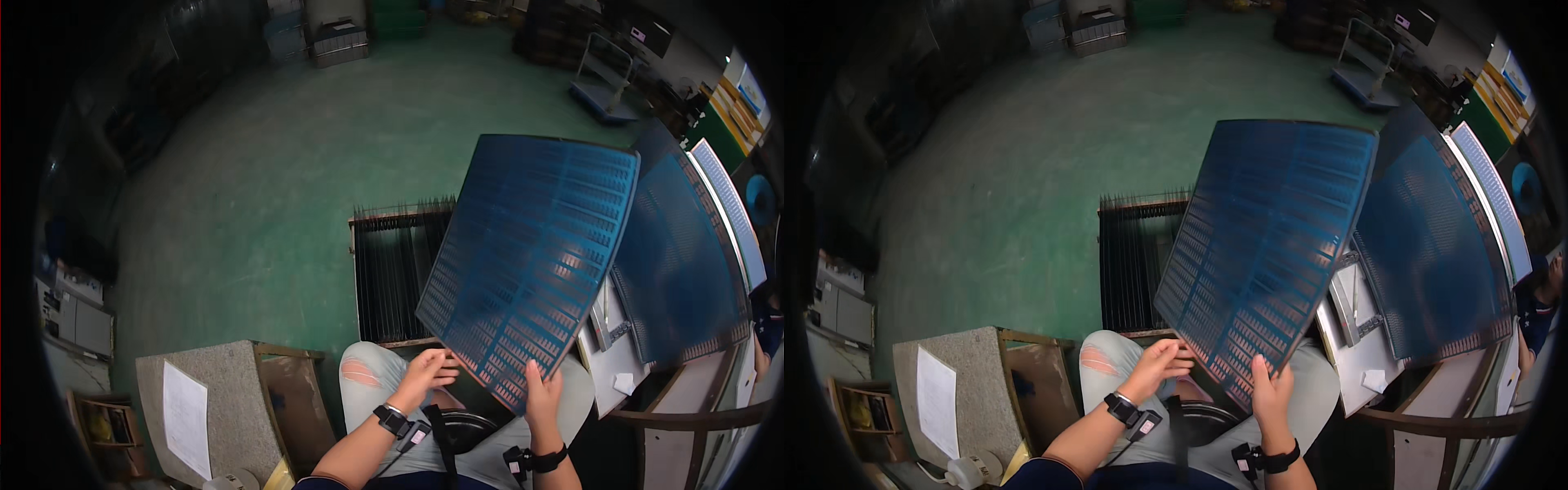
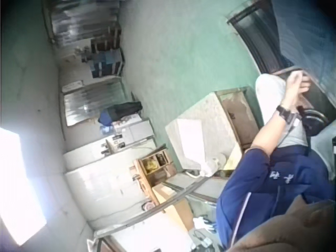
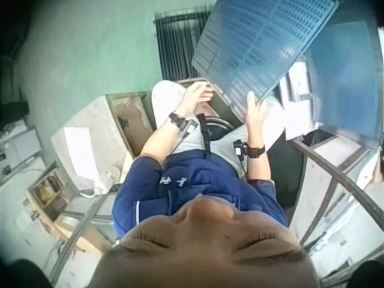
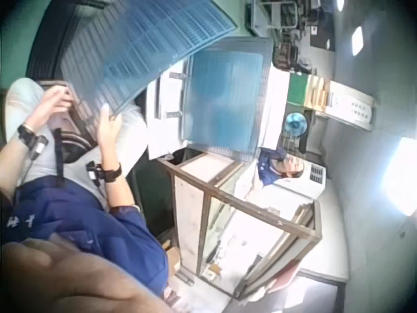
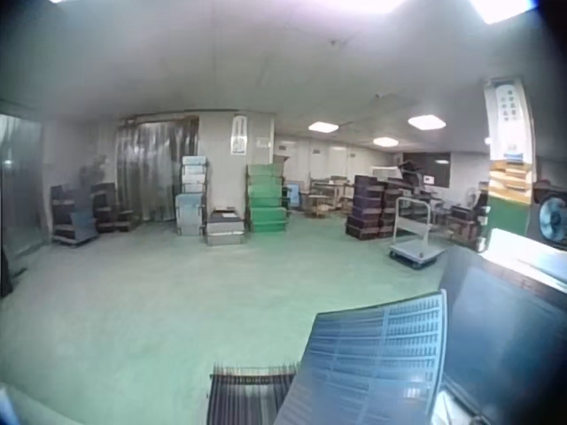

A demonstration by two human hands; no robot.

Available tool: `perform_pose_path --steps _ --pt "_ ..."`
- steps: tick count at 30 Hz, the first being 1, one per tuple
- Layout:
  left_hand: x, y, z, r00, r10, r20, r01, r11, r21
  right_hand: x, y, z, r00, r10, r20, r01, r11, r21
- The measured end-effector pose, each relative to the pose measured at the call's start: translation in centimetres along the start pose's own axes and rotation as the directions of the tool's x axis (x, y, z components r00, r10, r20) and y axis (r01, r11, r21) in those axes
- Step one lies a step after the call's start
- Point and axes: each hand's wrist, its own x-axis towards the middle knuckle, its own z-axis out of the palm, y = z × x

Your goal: Inspecting blue perforated industrial sheets and placing them into a sorting rack.

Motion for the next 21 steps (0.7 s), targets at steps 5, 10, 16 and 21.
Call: perform_pose_path --steps 5,10,16,21 --pt "5.2 -0.5 -7.3 0.931 0.286 -0.227 -0.174 0.895 0.411 5.8 2.6 5.4 0.965 -0.230 0.128 0.254 0.940 -0.229" --pt "9.7 2.0 -8.9 0.744 0.615 -0.263 -0.197 0.577 0.793 9.9 6.9 8.7 0.975 -0.162 0.150 0.218 0.810 -0.545" --pt "14.0 3.2 -8.5 0.586 0.793 -0.166 -0.101 0.275 0.956 12.5 7.8 9.7 0.980 -0.107 0.167 0.185 0.792 -0.582" --pt "16.7 2.5 -7.9 0.620 0.773 -0.133 -0.028 0.191 0.981 16.7 9.9 11.4 0.948 -0.201 0.248 0.286 0.879 -0.380"
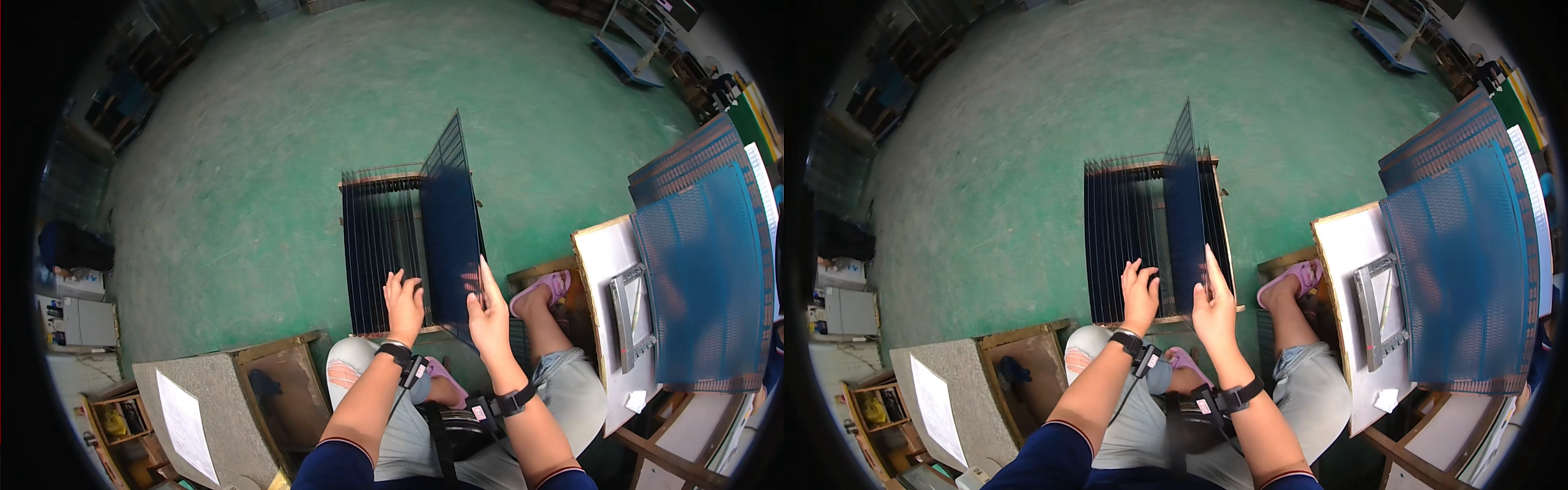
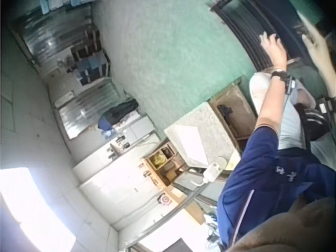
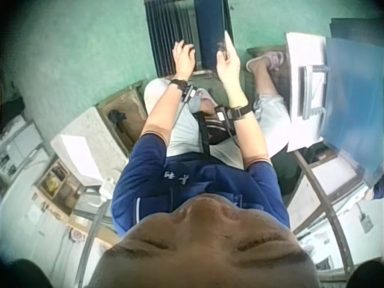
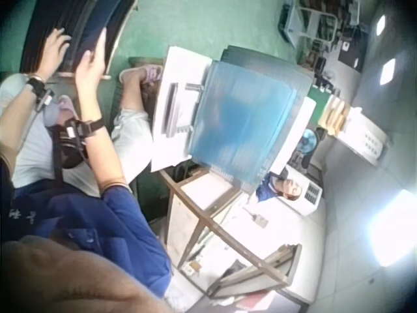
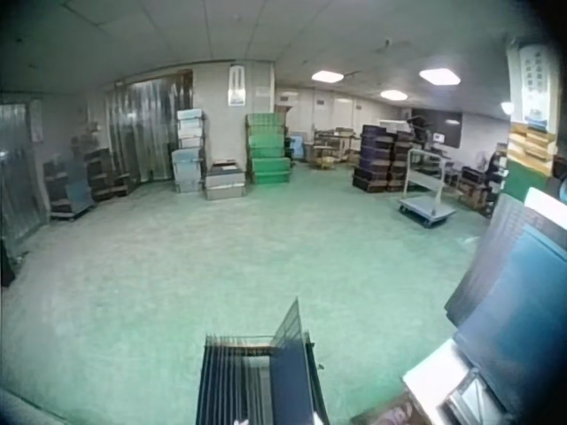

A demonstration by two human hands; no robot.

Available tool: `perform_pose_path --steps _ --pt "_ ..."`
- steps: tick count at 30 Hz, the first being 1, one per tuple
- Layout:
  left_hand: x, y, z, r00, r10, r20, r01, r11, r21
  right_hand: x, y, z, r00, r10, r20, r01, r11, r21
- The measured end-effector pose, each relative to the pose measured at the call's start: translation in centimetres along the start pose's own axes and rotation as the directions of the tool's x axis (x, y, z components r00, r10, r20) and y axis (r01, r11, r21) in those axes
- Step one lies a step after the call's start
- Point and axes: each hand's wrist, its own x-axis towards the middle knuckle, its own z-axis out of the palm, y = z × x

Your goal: Inspecting blue perforated industrial sheets and placing them into a sorting rack.

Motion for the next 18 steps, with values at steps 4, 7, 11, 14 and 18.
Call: perform_pose_path --steps 4,7,11,14,18 --pt "-0.5 0.7 0.8 0.999 -0.017 0.032 0.014 0.997 0.074 1.9 1.8 2.4 0.993 0.099 0.066 -0.093 0.993 -0.079" --pt "-0.5 1.5 0.8 0.999 0.000 0.038 -0.005 0.993 0.115 1.7 3.2 4.0 0.956 0.255 0.146 -0.225 0.954 -0.196" --pt "-0.5 1.6 -0.2 0.983 -0.036 0.179 -0.024 0.946 0.322 -2.7 6.0 4.6 0.984 0.104 0.145 -0.098 0.994 -0.047" --pt "-0.5 2.4 0.2 0.974 -0.028 0.225 -0.062 0.921 0.384 -6.4 7.6 1.9 0.986 0.134 0.098 -0.128 0.990 -0.061" --pt "-1.0 1.2 0.8 0.990 -0.013 0.143 -0.035 0.945 0.325 -10.6 6.8 -1.2 0.909 0.363 0.207 -0.360 0.932 -0.054"
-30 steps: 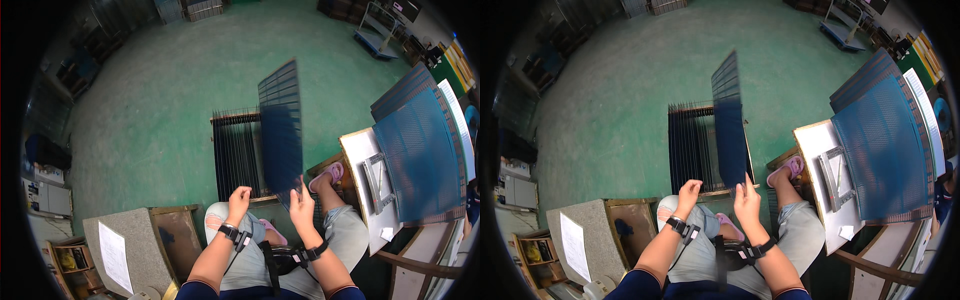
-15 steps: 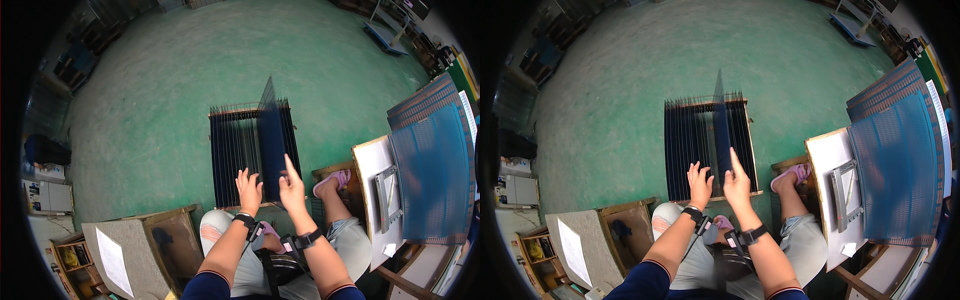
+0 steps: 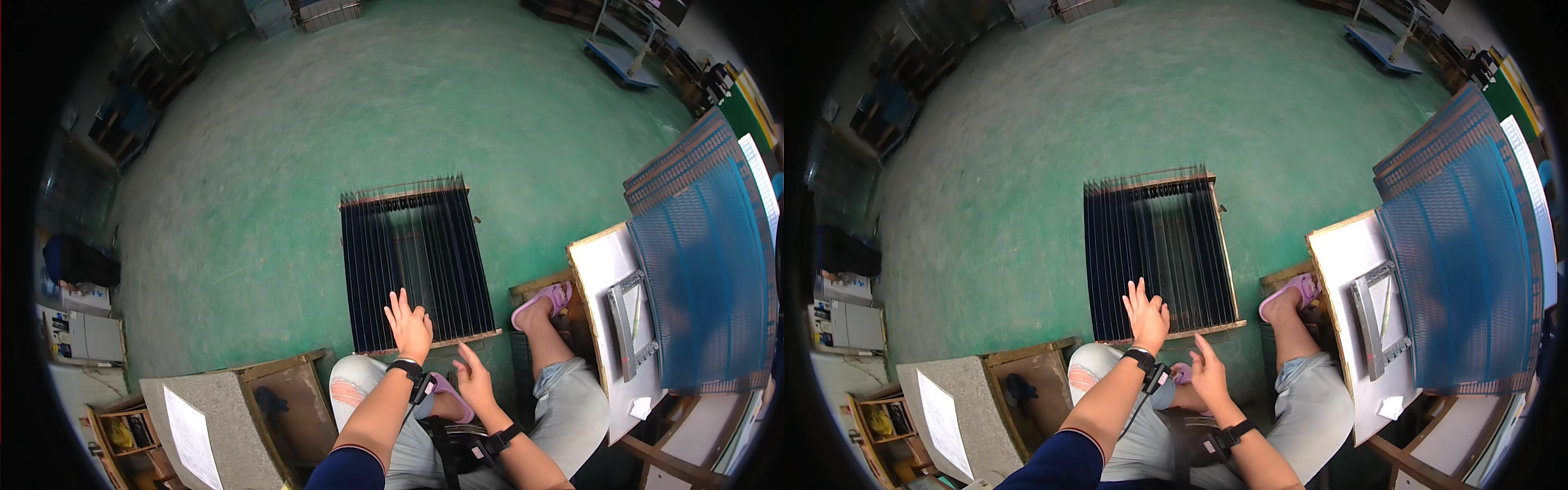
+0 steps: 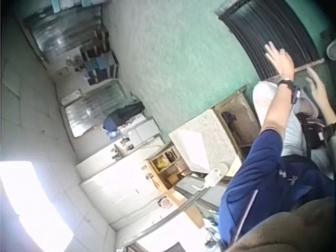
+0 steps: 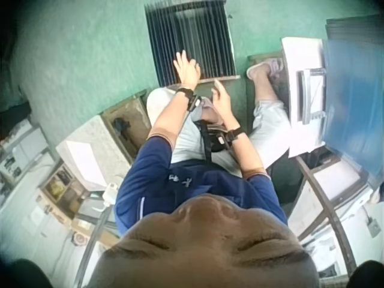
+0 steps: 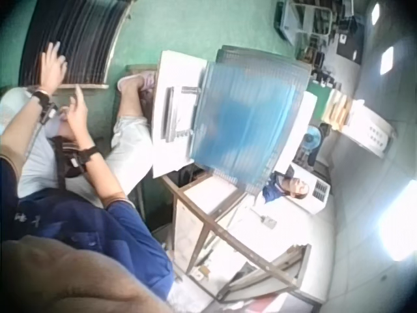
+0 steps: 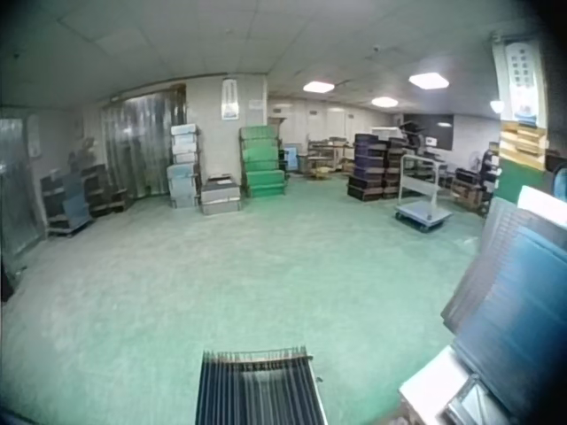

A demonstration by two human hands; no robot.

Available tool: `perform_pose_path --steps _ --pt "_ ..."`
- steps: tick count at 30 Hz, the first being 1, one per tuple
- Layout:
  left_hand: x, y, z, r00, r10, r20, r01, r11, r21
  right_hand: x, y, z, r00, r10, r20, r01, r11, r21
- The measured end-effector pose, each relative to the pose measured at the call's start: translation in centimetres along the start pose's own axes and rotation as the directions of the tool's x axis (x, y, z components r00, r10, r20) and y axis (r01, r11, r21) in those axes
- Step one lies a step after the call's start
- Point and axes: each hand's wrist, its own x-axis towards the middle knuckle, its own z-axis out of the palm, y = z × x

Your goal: Inspecting blue perforated industrial sheets and placing them into a sorting rack.

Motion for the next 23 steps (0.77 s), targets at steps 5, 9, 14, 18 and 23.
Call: perform_pose_path --steps 5,9,14,18,23 --pt "0.2 1.1 -5.5 0.994 0.058 -0.095 -0.086 0.941 -0.326 -2.6 2.0 -2.0 0.996 0.032 -0.084 -0.027 0.998 0.058" --pt "-2.4 3.9 -19.4 0.967 0.088 -0.239 -0.209 0.812 -0.545 -3.1 0.1 -5.6 0.994 0.020 -0.111 0.000 0.983 0.182" --pt "-8.3 0.8 -30.2 0.994 0.001 -0.110 -0.106 0.271 -0.957 -3.7 -2.5 -9.9 0.993 -0.041 -0.110 0.076 0.936 0.344" --pt "-12.4 -0.4 -30.9 0.993 -0.114 -0.016 -0.004 0.105 -0.994 -5.7 -6.9 -13.2 0.995 -0.059 0.085 -0.030 0.615 0.788" --pt "-15.3 -1.1 -29.4 0.994 0.050 0.101 0.102 -0.035 -0.994 -9.7 -9.4 -15.3 0.988 -0.143 0.058 0.016 0.470 0.883"
